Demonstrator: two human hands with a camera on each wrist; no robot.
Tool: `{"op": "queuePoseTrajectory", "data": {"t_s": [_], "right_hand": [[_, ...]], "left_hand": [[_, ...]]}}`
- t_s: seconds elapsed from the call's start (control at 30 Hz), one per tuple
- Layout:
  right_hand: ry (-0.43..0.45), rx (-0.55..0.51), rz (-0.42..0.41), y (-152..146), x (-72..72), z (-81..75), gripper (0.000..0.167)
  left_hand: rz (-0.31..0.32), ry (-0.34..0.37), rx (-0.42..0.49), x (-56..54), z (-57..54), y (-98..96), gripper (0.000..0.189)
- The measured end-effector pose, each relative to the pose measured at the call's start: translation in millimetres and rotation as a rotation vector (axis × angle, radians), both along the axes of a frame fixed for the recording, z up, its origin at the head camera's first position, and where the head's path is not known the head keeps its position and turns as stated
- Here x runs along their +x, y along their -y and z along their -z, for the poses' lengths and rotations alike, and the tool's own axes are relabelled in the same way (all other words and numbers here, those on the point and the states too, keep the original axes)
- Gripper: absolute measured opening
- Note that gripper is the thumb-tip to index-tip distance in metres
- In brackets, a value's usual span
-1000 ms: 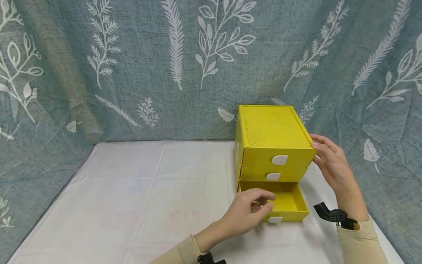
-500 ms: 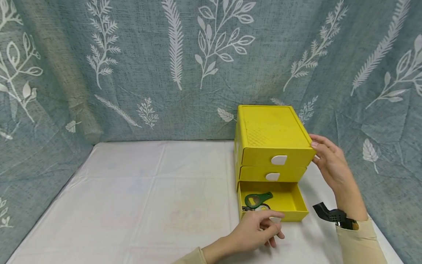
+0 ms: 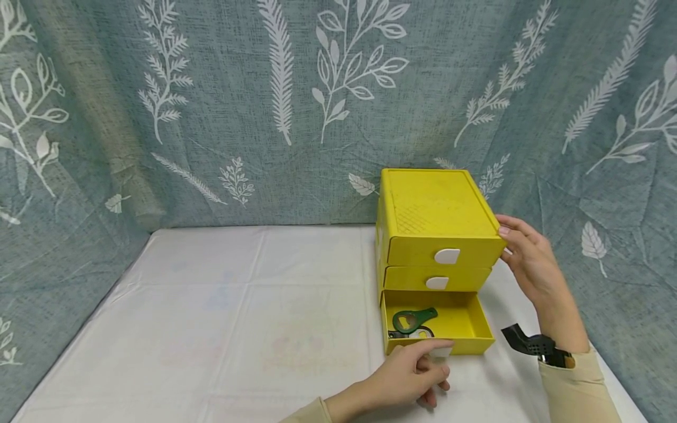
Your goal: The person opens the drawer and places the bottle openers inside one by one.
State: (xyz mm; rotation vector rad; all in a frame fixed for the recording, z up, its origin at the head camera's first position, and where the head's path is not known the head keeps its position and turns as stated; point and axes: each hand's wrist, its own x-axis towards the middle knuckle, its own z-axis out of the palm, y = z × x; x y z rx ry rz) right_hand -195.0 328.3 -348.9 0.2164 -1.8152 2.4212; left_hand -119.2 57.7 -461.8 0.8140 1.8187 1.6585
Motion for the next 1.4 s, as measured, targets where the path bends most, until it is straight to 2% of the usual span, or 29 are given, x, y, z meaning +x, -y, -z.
{"op": "queuePoseTrajectory", "data": {"t_s": [0.13,0.33,0.57,0.7,0.93,1.1,1.4], "right_hand": [[0.002,-0.005,0.0,0.0,-0.2,-0.1,0.026],[-0.003,-0.003,-0.004,-0.6,0.0,0.2,0.026],[-0.007,-0.003,-0.007,-0.9,0.2,1.0,0.027],[-0.012,0.006,-0.007,-0.4,0.2,1.6,0.027],[-0.008,0.023,0.0,0.4,0.1,1.1,0.029],[-0.004,0.018,-0.002,0.0,0.5,0.7,0.028],[-0.001,0.03,-0.003,-0.4,0.6,0.9,0.028]], "left_hand": [[-0.017,0.05,-0.015,1.0,0.7,0.5,0.04],[-0.03,0.058,-0.023,0.6,3.2,1.9,0.038],[-0.023,0.125,-0.008,-0.2,3.9,2.6,0.037],[-0.058,0.131,-0.037,0.2,1.5,3.6,0.033],[-0.142,0.067,-0.072,0.8,0.2,4.7,0.029],[-0.139,0.009,-0.049,-1.9,3.2,4.4,0.03],[-0.137,-0.152,-0.004,-8.2,9.6,3.7,0.034]]}}
